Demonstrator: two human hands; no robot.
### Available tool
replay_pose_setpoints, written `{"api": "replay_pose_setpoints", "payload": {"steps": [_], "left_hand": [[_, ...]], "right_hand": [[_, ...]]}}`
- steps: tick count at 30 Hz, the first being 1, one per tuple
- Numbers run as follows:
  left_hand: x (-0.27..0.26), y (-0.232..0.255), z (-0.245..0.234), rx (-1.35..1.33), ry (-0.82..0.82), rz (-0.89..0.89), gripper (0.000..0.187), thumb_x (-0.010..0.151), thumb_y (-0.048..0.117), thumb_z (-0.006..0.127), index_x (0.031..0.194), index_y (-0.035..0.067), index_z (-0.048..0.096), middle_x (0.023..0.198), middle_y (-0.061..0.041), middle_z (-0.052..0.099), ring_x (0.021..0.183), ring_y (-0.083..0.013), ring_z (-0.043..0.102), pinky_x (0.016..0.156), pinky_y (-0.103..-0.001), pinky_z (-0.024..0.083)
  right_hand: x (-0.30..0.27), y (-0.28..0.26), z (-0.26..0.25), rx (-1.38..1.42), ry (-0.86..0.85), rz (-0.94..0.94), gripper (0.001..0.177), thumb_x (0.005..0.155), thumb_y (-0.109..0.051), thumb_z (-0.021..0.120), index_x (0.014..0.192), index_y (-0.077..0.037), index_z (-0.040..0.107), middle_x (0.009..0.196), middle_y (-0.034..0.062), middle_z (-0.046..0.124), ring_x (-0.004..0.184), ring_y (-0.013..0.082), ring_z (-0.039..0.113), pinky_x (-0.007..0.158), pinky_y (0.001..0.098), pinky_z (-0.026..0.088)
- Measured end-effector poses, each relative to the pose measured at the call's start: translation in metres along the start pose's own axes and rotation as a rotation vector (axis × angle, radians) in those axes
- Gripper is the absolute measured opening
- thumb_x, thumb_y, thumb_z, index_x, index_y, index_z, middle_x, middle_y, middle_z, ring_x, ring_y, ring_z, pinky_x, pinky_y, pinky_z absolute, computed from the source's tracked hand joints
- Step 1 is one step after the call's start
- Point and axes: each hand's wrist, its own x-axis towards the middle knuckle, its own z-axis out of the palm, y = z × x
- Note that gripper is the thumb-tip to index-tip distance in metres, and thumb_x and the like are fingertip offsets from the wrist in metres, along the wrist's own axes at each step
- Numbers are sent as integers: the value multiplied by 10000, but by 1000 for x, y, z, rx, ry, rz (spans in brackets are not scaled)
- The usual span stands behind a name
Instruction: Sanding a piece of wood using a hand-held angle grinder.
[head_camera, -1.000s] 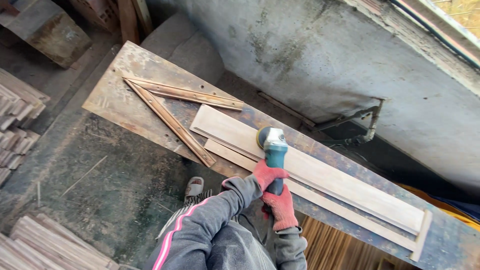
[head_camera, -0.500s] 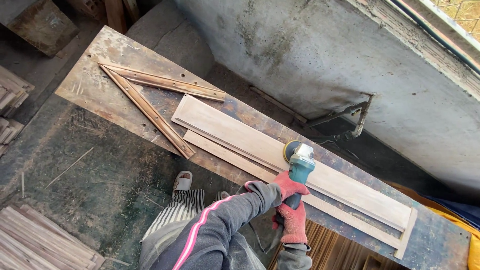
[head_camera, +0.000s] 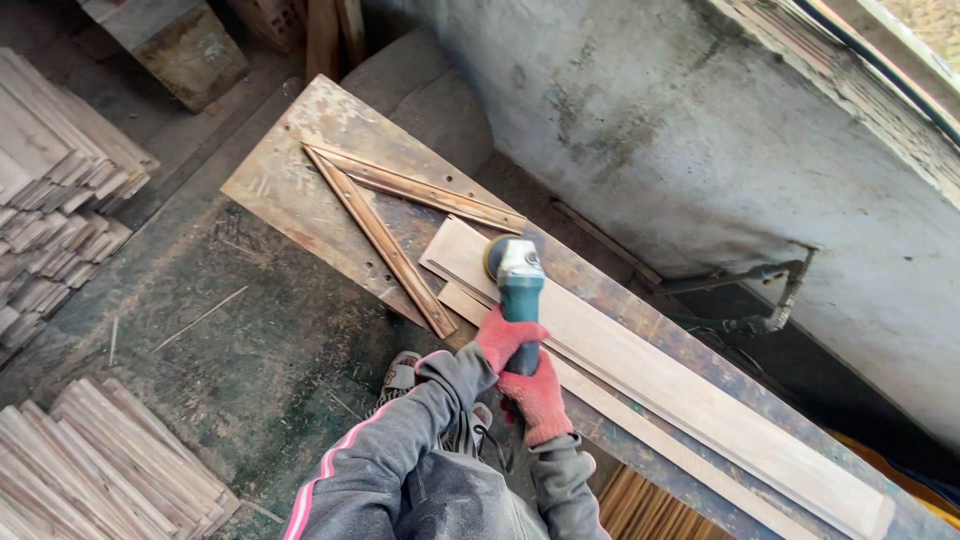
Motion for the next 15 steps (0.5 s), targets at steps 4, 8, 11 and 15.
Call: {"api": "replay_pose_setpoints", "payload": {"steps": [4, 8, 11, 15], "left_hand": [[36, 4, -37, -8, 208, -42, 572, 540, 88, 920, 1056, 82, 671, 829, -115, 706, 792, -288, 731, 723, -416, 585], [54, -6, -47, -41, 206, -15, 592, 502, 81, 920, 1035, 55, 664, 788, -119, 700, 748, -277, 727, 684, -403, 587], [57, -25, -23, -9, 168, -45, 604, 506, 98, 906, 1058, 58, 662, 818, -132, 700, 778, -301, 724, 690, -425, 582], [29, -53, 36, 152, 48, -145, 677, 503, 153, 936, 1117, 63, 665, 922, -145, 732, 921, -337, 736, 792, -442, 574]], "right_hand": [[57, 19, 37, -243, 39, -52, 643, 557, -110, 916, 1133, -58, 636, 680, 224, 641, 490, 357, 674, 347, 432, 551], [49, 4, 51, -246, 24, -50, 668, 550, -118, 912, 1147, -39, 622, 679, 229, 632, 489, 363, 668, 340, 427, 544], [42, 16, 27, -196, 73, -51, 670, 554, -105, 914, 1152, -31, 622, 665, 235, 626, 479, 371, 661, 333, 435, 538], [12, 43, -23, -31, 231, -48, 603, 599, -87, 919, 1103, -5, 600, 602, 248, 594, 428, 390, 631, 293, 478, 525]]}}
